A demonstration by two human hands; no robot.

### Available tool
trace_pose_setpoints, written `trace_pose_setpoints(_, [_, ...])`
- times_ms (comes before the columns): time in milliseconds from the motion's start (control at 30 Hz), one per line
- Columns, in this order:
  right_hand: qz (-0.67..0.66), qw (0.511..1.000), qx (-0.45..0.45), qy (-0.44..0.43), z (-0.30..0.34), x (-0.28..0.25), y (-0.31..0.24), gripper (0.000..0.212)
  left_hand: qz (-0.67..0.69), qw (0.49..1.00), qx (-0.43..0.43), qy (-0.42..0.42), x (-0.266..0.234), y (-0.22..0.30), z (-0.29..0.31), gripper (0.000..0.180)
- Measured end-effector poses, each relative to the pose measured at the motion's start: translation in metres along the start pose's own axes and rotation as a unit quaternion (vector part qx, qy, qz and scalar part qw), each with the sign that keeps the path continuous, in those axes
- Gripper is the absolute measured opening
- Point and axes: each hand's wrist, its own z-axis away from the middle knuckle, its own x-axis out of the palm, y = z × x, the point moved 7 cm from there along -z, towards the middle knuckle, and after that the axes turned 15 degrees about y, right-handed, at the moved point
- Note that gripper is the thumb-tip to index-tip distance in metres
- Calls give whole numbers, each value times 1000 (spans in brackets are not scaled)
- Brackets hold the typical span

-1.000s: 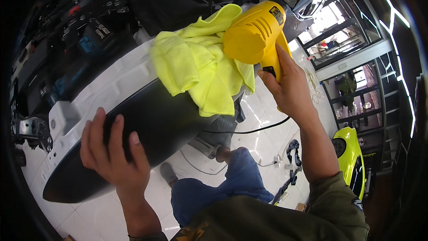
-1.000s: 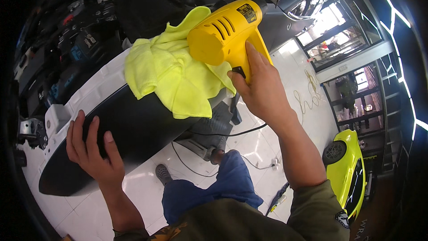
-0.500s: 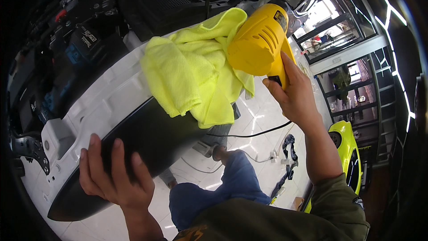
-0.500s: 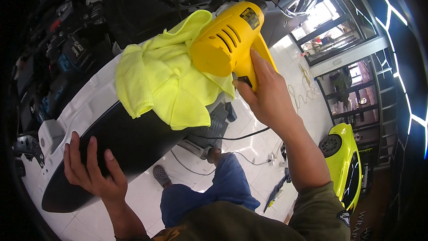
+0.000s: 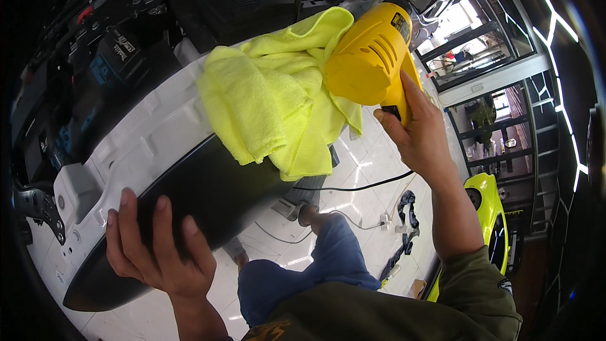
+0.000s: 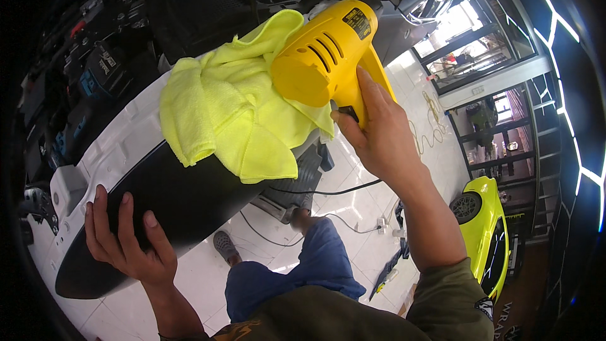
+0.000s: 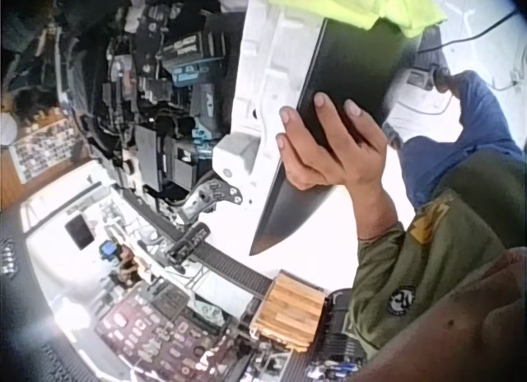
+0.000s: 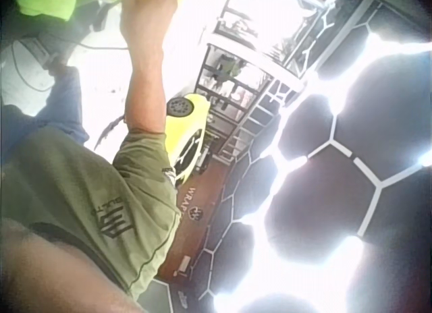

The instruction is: The person cleans the front fender area, uses a cordless drill to remove fasteners, and then uses a heat gun to warm the fender while pressing it into place. The person repeatedly aligns and secures the fender along the wheel arch and door gap.

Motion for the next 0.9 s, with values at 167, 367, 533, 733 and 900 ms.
trace_pose_setpoints(167, [1,1000,1,8,0,0,0,65,1,1000,-2,-1,-1,1,0,29])
trace_pose_setpoints(367, [4,1000,0,10,2,-1,0,64,13,1000,-4,7,-1,1,-1,28])
trace_pose_setpoints(533, [6,1000,-12,13,1,-1,-1,64,11,1000,-3,9,-1,1,0,28])
trace_pose_setpoints(733, [9,1000,-13,13,-1,-2,-1,64,19,1000,-4,12,-2,1,-1,28])
trace_pose_setpoints(900, [16,1000,-1,15,0,-1,-4,63,14,1000,-6,10,-2,-1,1,28])
